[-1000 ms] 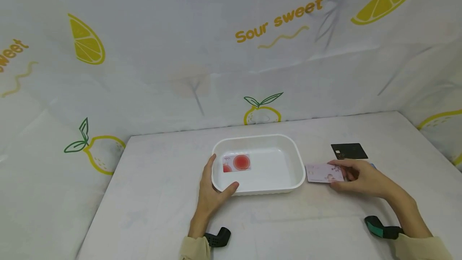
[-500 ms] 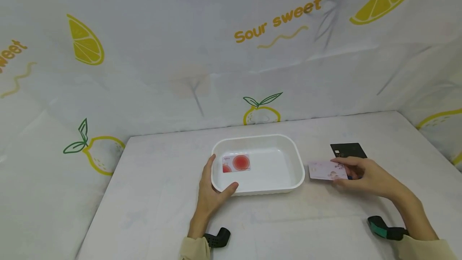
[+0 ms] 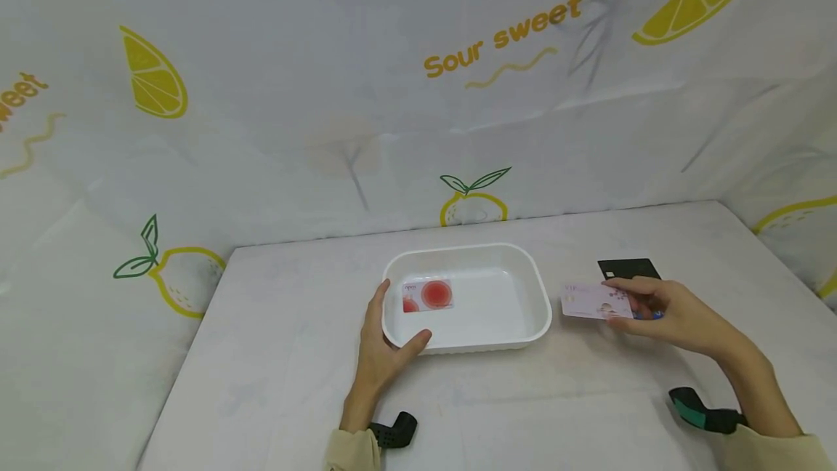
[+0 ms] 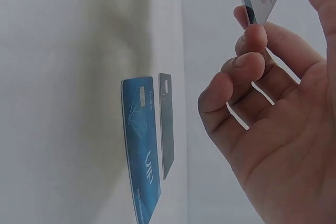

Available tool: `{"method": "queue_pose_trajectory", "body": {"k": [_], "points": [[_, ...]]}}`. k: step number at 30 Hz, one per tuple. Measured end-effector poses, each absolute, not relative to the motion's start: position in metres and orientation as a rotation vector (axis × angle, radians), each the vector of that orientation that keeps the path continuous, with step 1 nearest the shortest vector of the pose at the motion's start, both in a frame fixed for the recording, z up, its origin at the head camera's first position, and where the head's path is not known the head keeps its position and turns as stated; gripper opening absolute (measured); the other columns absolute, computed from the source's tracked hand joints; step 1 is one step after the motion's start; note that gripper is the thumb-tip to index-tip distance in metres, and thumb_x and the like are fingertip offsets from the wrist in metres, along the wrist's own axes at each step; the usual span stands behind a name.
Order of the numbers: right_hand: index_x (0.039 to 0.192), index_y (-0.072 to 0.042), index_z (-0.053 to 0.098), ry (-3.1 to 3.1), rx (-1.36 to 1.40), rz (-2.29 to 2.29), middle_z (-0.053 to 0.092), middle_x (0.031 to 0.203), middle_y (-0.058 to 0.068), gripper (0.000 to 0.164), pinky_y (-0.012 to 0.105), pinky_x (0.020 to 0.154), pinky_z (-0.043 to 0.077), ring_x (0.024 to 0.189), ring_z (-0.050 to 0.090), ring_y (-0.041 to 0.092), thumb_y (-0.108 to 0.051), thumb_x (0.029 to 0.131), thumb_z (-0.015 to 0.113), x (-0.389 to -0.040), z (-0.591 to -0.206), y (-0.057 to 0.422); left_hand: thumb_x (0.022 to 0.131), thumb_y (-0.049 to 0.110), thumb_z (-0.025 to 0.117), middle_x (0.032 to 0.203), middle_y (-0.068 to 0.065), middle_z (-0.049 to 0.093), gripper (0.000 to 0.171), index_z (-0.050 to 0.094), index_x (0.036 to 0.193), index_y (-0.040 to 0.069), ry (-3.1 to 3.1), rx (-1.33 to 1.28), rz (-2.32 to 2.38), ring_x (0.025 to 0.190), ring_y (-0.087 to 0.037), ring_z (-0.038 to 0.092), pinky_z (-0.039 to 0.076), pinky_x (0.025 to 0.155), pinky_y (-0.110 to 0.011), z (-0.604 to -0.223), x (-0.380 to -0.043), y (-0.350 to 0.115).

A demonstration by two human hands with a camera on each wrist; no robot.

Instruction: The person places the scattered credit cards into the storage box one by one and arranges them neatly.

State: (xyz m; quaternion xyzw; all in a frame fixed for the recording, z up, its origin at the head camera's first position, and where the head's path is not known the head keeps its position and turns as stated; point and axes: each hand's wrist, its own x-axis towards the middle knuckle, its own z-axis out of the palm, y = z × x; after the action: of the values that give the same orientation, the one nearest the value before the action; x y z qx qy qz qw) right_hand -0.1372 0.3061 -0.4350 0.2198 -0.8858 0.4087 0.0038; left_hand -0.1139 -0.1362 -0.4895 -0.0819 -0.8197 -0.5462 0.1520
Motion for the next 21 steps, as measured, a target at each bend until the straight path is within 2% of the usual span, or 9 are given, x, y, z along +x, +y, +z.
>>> {"method": "queue_pose_trajectory", "body": {"k": [7,14,21], "points": [[0.128,0.006,0.065,-2.767,0.691,1.274,0.045,0.078,-0.002,0.055,0.025,0.054,0.033,0.068,0.045,0.010,0.000,0.077,0.084,-0.138,-0.430,0.302,0.075,0.041,0.083,0.152,-0.018,0.050,0.100,0.036,0.155,0.003,-2.353,-0.244,-1.558,0.135,-0.037,0.052,0.041,0.110,-0.066,-0.491,-0.114,-0.136],[0.129,-0.001,0.067,-2.800,0.664,1.195,0.046,0.079,-0.003,0.054,0.024,0.057,0.032,0.072,0.045,0.008,-0.006,0.078,0.086,-0.138,-0.423,0.294,0.076,0.043,0.082,0.151,-0.019,0.051,0.100,0.037,0.155,0.003,-2.349,-0.235,-1.561,0.134,-0.037,0.053,0.043,0.108,-0.066,-0.490,-0.114,-0.136],[0.128,-0.003,0.068,-2.777,0.718,1.165,0.044,0.078,-0.003,0.054,0.025,0.058,0.034,0.073,0.045,0.009,-0.006,0.077,0.087,-0.140,-0.421,0.284,0.076,0.044,0.082,0.151,-0.019,0.051,0.100,0.037,0.155,0.003,-2.347,-0.238,-1.564,0.134,-0.037,0.053,0.043,0.107,-0.066,-0.490,-0.114,-0.136]]}}
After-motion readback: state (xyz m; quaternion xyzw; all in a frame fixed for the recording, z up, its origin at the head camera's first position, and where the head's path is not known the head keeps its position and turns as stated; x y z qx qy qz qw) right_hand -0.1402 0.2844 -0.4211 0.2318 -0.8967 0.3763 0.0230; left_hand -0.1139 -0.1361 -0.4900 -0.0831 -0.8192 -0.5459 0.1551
